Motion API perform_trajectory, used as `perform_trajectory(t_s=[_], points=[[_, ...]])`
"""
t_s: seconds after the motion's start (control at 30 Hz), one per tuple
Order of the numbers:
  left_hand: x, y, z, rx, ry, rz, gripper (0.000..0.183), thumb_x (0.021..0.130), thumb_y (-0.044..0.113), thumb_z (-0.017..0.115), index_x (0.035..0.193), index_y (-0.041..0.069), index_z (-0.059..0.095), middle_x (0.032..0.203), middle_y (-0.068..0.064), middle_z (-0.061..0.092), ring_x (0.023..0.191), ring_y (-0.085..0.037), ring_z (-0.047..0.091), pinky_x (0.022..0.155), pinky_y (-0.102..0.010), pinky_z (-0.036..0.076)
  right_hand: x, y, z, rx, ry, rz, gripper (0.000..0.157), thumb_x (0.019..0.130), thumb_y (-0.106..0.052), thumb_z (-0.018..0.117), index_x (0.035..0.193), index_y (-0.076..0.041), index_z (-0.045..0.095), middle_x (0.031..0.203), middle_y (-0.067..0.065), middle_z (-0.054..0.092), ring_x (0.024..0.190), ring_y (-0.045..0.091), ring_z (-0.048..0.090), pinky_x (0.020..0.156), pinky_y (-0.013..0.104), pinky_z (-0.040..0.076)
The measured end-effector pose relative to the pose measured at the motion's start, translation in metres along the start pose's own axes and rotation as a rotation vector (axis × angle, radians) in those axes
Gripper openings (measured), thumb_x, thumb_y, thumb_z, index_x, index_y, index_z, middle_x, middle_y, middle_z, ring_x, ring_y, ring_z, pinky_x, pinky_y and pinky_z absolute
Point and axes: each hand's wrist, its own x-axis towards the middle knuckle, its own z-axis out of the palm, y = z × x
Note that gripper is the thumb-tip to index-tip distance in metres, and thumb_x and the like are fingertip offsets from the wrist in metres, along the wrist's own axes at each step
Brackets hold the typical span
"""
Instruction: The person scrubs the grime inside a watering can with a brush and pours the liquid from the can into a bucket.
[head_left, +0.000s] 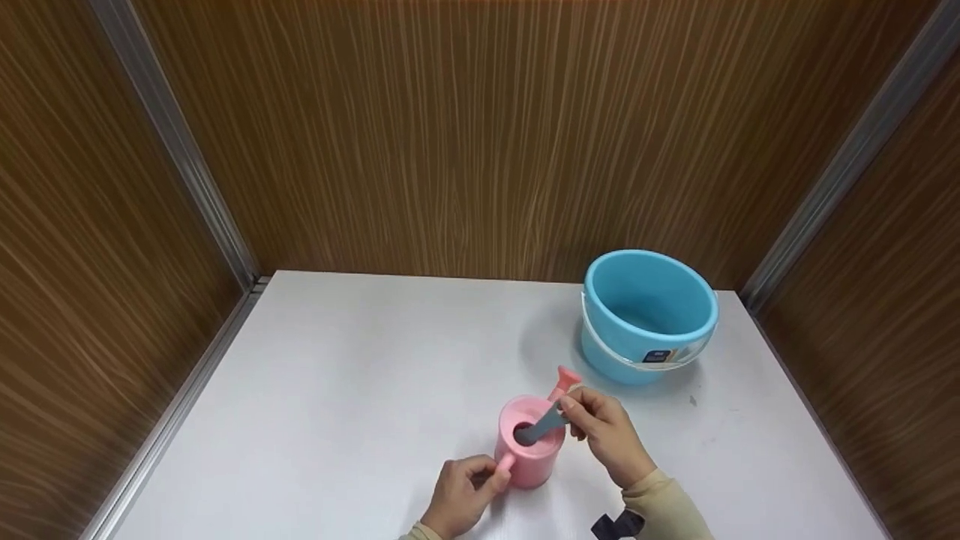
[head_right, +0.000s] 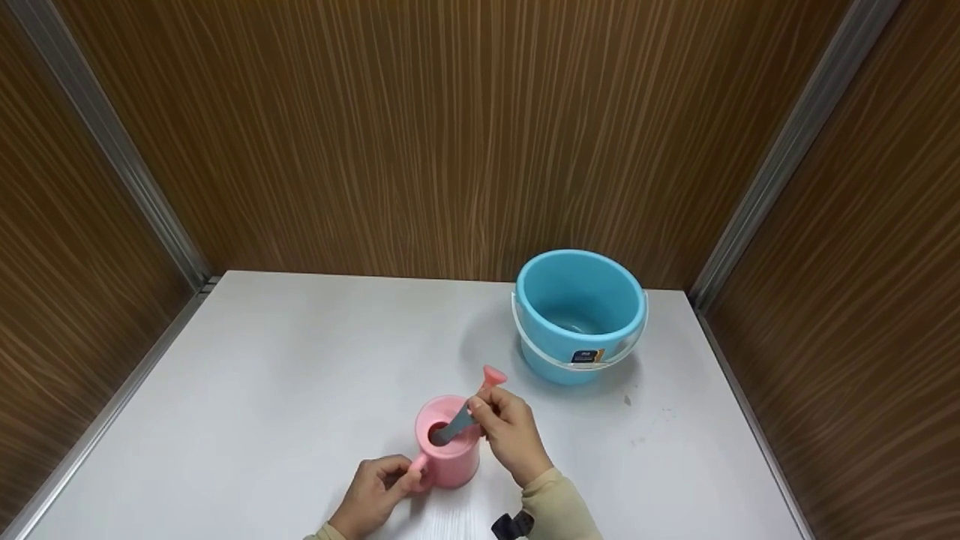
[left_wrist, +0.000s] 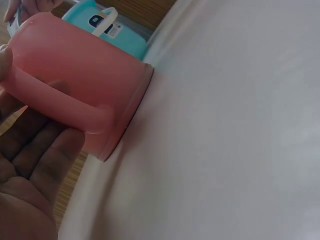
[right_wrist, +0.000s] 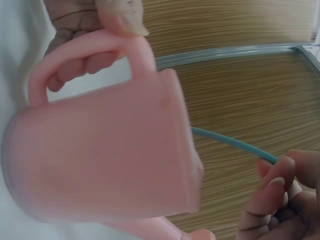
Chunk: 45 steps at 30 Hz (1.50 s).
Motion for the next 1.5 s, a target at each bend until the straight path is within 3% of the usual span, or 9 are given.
perform_trajectory(t_s=[0.07, 0.33, 0.6, 0.87, 1.13, 1.5], points=[[0.000, 0.001, 0.001, -0.025, 0.000, 0.007, 0.017, 0.087, 0.026, 0.063, 0.074, 0.016, 0.068, 0.066, 0.011, 0.063, 0.058, -0.002, 0.055, 0.054, -0.023, 0.048, -0.002, -0.003, -0.003, 0.032, 0.006, 0.009, 0.027, 0.091, -0.022, 0.057, 0.084, 0.004, 0.055, 0.071, 0.011, 0.048, 0.059, 0.017, 0.044, 0.053, 0.024, 0.038], [0.002, 0.031, 0.001, -0.133, -0.035, -0.012, 0.010, 0.083, 0.014, 0.067, 0.075, 0.008, 0.069, 0.066, 0.000, 0.064, 0.059, -0.003, 0.051, 0.052, -0.019, 0.044, -0.005, -0.008, -0.014, 0.124, 0.063, 0.072, 0.030, 0.090, -0.020, 0.058, 0.089, 0.010, 0.053, 0.075, 0.014, 0.048, 0.062, 0.019, 0.044, 0.057, 0.026, 0.040], [0.006, 0.028, 0.008, -0.200, -0.069, -0.049, 0.012, 0.081, 0.011, 0.068, 0.085, -0.001, 0.069, 0.074, 0.000, 0.066, 0.066, -0.005, 0.056, 0.059, -0.022, 0.048, -0.004, 0.000, -0.012, 0.071, 0.040, 0.079, 0.030, 0.091, -0.021, 0.057, 0.091, 0.009, 0.055, 0.076, 0.018, 0.048, 0.064, 0.020, 0.045, 0.058, 0.027, 0.041], [0.010, 0.026, 0.021, -0.235, -0.063, -0.083, 0.012, 0.082, 0.011, 0.067, 0.087, 0.001, 0.068, 0.076, 0.003, 0.065, 0.070, -0.009, 0.057, 0.064, -0.025, 0.049, 0.000, 0.002, -0.008, -0.037, -0.013, 0.129, 0.024, 0.091, -0.016, 0.057, 0.096, 0.006, 0.060, 0.081, 0.021, 0.055, 0.067, 0.021, 0.049, 0.059, 0.027, 0.043], [0.011, 0.022, 0.025, -0.266, -0.082, -0.126, 0.015, 0.082, 0.013, 0.068, 0.085, -0.001, 0.068, 0.075, 0.004, 0.064, 0.069, -0.007, 0.056, 0.064, -0.023, 0.047, 0.005, 0.011, -0.001, -0.194, -0.064, 0.073, 0.024, 0.089, -0.022, 0.060, 0.093, 0.001, 0.065, 0.081, 0.015, 0.062, 0.070, 0.021, 0.052, 0.061, 0.027, 0.046], [0.007, 0.019, 0.017, -0.257, -0.072, -0.111, 0.014, 0.082, 0.012, 0.068, 0.085, -0.002, 0.068, 0.076, 0.004, 0.065, 0.071, -0.007, 0.056, 0.065, -0.023, 0.047, 0.009, 0.019, 0.009, -0.124, -0.043, 0.089, 0.029, 0.089, -0.026, 0.059, 0.093, 0.003, 0.062, 0.077, 0.011, 0.056, 0.066, 0.018, 0.046, 0.056, 0.024, 0.040]])
